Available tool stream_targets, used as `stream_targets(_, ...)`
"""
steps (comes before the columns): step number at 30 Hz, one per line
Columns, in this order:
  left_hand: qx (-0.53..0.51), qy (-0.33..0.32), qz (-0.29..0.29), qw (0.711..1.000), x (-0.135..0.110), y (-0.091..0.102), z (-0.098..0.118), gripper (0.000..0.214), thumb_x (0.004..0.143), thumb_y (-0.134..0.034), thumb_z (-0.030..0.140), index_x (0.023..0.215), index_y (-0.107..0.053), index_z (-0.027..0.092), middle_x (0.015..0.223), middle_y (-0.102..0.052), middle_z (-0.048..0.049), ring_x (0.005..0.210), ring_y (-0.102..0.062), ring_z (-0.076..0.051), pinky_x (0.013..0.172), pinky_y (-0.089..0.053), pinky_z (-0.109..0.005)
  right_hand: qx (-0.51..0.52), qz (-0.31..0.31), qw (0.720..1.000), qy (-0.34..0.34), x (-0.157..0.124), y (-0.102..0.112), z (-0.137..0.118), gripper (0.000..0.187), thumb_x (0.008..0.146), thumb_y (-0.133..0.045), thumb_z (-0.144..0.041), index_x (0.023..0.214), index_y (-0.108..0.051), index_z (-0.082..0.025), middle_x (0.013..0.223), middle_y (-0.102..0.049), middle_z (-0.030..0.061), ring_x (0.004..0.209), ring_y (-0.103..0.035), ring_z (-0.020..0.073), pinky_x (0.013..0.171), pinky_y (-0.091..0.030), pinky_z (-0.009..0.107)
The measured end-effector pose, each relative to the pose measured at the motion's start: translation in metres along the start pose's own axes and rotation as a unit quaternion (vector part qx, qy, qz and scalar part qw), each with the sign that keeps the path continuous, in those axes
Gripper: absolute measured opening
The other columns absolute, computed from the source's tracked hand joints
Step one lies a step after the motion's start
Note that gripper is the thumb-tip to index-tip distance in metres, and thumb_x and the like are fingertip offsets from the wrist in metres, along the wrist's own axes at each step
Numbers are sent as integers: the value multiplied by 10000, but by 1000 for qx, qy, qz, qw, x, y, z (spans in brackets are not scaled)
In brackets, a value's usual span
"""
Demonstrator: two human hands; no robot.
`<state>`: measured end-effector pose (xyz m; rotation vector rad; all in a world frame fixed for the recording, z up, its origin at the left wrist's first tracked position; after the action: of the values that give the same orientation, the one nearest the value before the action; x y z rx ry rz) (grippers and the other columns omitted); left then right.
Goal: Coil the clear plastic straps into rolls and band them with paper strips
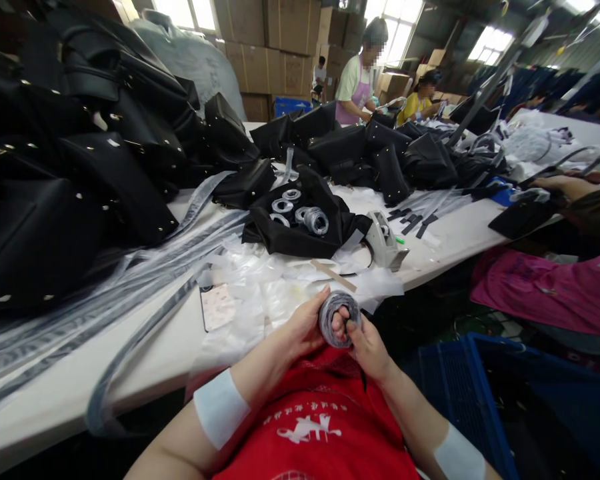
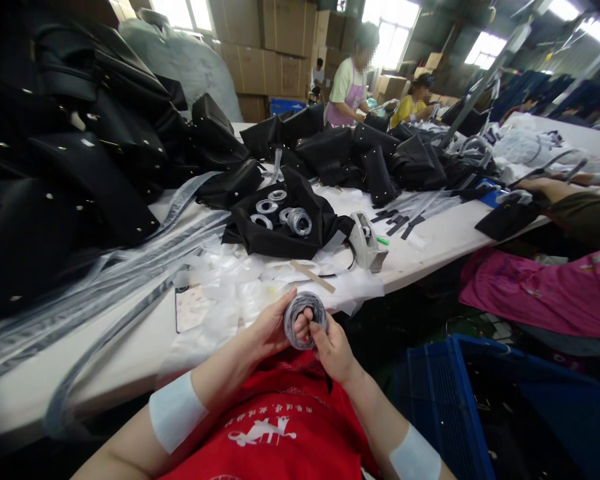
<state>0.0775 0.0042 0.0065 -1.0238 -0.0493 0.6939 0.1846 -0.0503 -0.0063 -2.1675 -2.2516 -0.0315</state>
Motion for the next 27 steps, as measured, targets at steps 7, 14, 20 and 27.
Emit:
stream_targets(7,303,-131,124,936,-4,13,3,606,853,-424,671,597,-599,151,566,-626,-39,559,-518,-157,602,-433,-285,-274,-151,949,-37,-3,35,-41,343,937,-491,-469,992,-642,-166,875,-680,52,785,-602,201,725,-449,281)
stream_targets(14,560,-144,96,810,-10,5,5,450,835,-529,569,728,-652,150,650,-611,-3,612,-506,-144,556,-368,-240,-306,-221,923,-78,-1,38,-37,299,896,-558,-441,928,-675,-168,887,-702,36,791,-618,209,711,-451,270)
stream_targets(20,377,-235,247,861,-9,15,2,483,862,-460,610,681,-561,175,551,-542,22,506,-493,-127,499,-382,-231,-234,-73,969,-11,-6,18,-12,405,878,-555,-510,1067,-613,-156,923,-683,71,825,-621,222,749,-491,307)
stream_targets(27,350,-236,249,872,-11,25,-12,506,921,-352,572,716,-571,165,674,-619,-34,666,-574,-179,677,-475,-293,-208,13,977,-43,-8,26,-13,424,947,-428,-506,1099,-603,-151,823,-689,62,752,-638,200,691,-508,290)
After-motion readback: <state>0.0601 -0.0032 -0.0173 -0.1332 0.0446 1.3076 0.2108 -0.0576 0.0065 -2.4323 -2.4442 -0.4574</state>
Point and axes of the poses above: each hand's wrist, its own x-axis towards the middle knuckle, its own y-axis out of the back of the hand, z = x × y, the point moved 3 cm from there along x, towards the middle knuckle
